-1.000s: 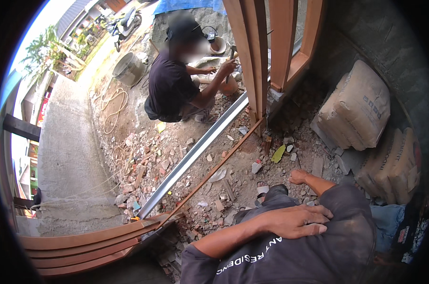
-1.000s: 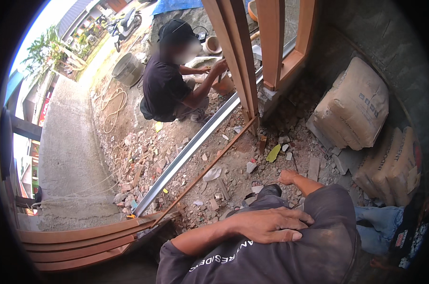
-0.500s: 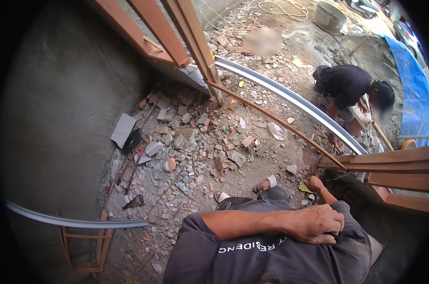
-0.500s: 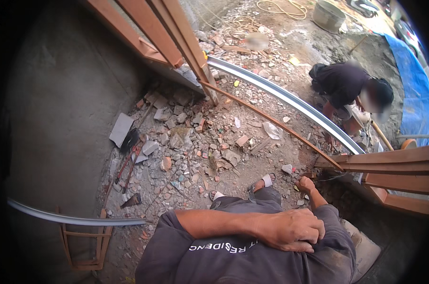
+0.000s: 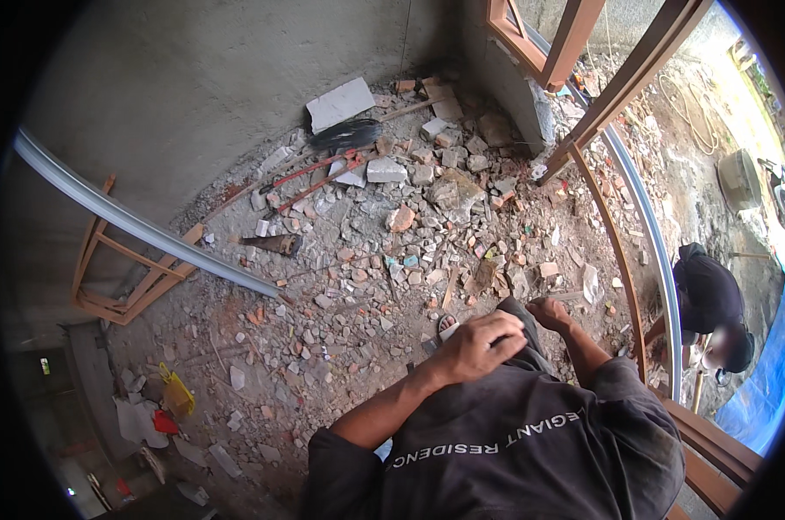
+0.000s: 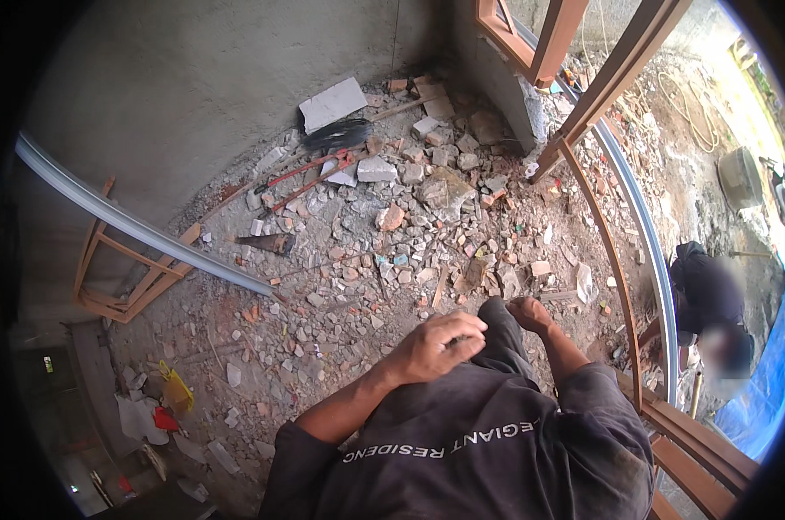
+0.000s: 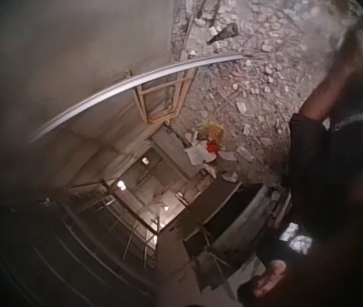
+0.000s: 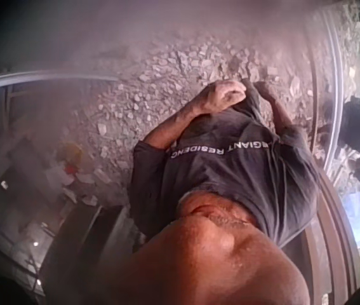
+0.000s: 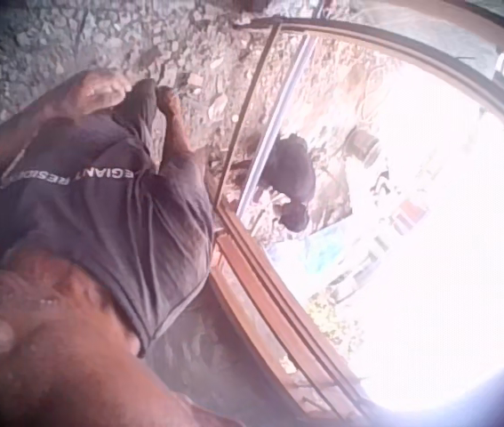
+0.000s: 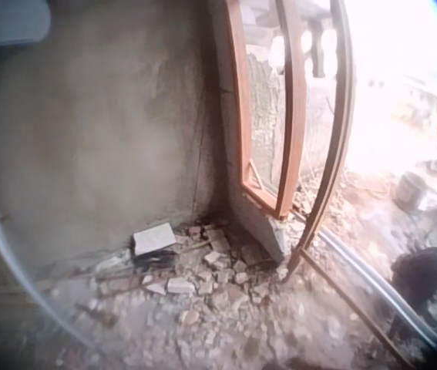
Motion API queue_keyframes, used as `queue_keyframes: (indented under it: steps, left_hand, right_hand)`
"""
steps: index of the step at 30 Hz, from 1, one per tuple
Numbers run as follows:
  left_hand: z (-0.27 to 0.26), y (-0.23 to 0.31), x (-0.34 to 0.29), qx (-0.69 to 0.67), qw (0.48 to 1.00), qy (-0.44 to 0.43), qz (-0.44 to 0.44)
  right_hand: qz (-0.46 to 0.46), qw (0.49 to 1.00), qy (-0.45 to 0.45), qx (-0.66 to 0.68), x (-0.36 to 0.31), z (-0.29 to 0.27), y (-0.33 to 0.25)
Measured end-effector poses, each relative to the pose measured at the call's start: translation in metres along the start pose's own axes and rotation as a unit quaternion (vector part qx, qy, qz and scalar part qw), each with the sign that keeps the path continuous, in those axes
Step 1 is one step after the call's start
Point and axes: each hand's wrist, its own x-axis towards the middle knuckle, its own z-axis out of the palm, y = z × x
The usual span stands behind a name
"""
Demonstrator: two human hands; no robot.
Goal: The person works on a construction site, handling a metal conduit and a hand saw. They then use a hammer and chisel to chip away concrete around a window frame opening. Finally, they pour a bucket of wet cement into a mixing bowl.
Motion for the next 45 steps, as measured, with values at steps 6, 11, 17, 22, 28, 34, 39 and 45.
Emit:
queue_keyframes:
  steps: [6,11,17,22,28,34,39,45]
  left_hand:
    - [-0.092,-0.131,-0.083,0.073,0.905,0.189,-0.374]
    - [-0.132,-0.203,-0.107,0.161,0.849,0.14,-0.483]
    - [-0.164,-0.254,-0.093,0.155,0.82,0.252,-0.489]
    - [-0.223,-0.263,-0.031,0.19,0.81,0.31,-0.46]
    - [-0.293,-0.319,0.006,0.29,0.815,0.24,-0.441]
    - [-0.373,-0.427,0.052,0.336,0.82,0.111,-0.45]
    - [-0.396,-0.497,0.054,0.387,0.831,0.048,-0.396]
    - [-0.469,-0.517,0.069,0.359,0.834,-0.029,-0.418]
  right_hand:
    - [0.006,0.999,-0.025,-0.022,0.083,0.012,-0.003]
    - [0.074,0.996,-0.024,0.035,0.146,-0.017,-0.019]
    - [0.095,0.993,-0.052,0.039,0.23,-0.11,-0.136]
    - [0.055,0.997,-0.001,0.059,0.329,-0.144,-0.195]
    - [0.069,0.991,0.0,0.11,0.41,-0.161,-0.295]
    - [0.122,0.98,0.049,0.153,0.547,-0.098,-0.317]
    - [0.187,0.972,0.031,0.14,0.686,-0.042,-0.342]
    - [0.185,0.976,0.082,0.085,0.845,0.002,-0.384]
